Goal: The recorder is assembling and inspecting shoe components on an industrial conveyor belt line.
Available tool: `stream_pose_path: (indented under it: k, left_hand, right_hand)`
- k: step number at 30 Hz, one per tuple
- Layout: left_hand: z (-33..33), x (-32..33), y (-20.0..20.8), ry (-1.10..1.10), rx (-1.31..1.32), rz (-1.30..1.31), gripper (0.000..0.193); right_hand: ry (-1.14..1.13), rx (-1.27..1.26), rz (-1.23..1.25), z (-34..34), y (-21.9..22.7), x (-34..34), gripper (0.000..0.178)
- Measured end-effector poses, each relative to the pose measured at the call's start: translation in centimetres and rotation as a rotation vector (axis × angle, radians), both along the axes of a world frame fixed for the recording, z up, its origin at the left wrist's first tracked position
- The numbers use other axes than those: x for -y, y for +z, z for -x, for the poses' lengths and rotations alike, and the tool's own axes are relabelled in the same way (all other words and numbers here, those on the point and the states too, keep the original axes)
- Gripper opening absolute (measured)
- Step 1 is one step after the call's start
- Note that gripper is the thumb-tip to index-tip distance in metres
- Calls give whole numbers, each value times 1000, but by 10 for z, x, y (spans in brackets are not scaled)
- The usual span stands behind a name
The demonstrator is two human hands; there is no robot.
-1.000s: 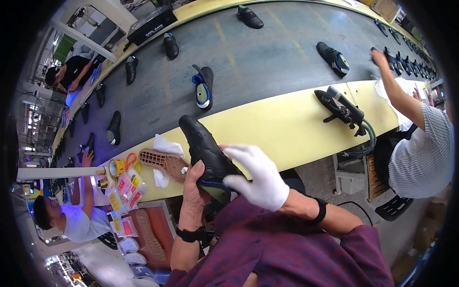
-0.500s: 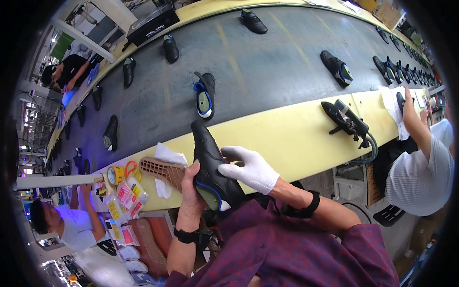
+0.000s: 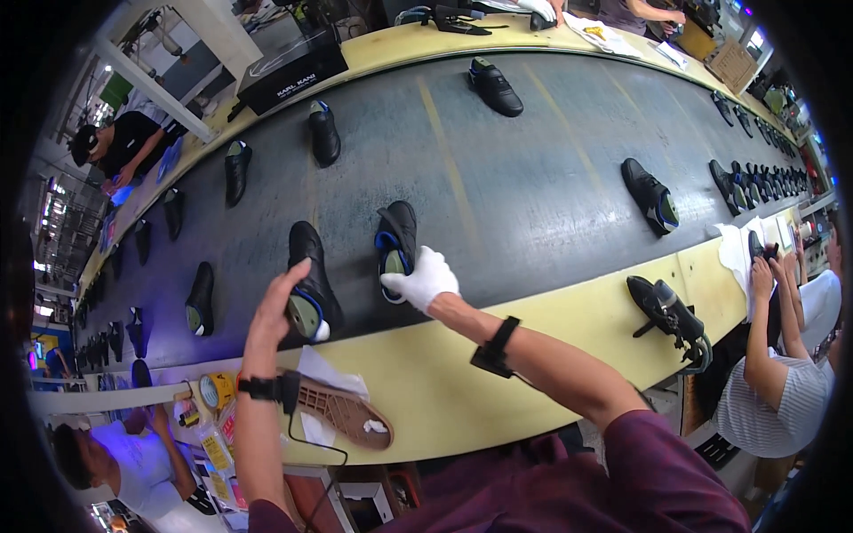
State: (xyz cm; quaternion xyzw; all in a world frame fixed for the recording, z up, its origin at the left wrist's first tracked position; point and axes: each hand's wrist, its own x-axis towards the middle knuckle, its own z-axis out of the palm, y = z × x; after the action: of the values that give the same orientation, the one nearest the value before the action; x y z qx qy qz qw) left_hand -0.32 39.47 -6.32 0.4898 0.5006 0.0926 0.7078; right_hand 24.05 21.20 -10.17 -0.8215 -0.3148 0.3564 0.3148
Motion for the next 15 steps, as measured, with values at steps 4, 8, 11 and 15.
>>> stream_pose_path:
  k: [4,8,11,15]
  left_hand:
    - [2,-39,-80,-56,-742,-770,89]
    - [-3,-16,-83,-11,-797,-826,106]
    - [0,11,-72,-17,-848,-899,100]
    - [-32,102,-20,-88,-547,-1144,85]
  right_hand:
    - [-164,212,17,42,-32,-46,71]
    - [-57,-506,-246,-9,-50,-30,53]
    - [-208,-1242,-396,-46,-42,17,29]
    - [-111,-1396,-425,-61,3,105,29]
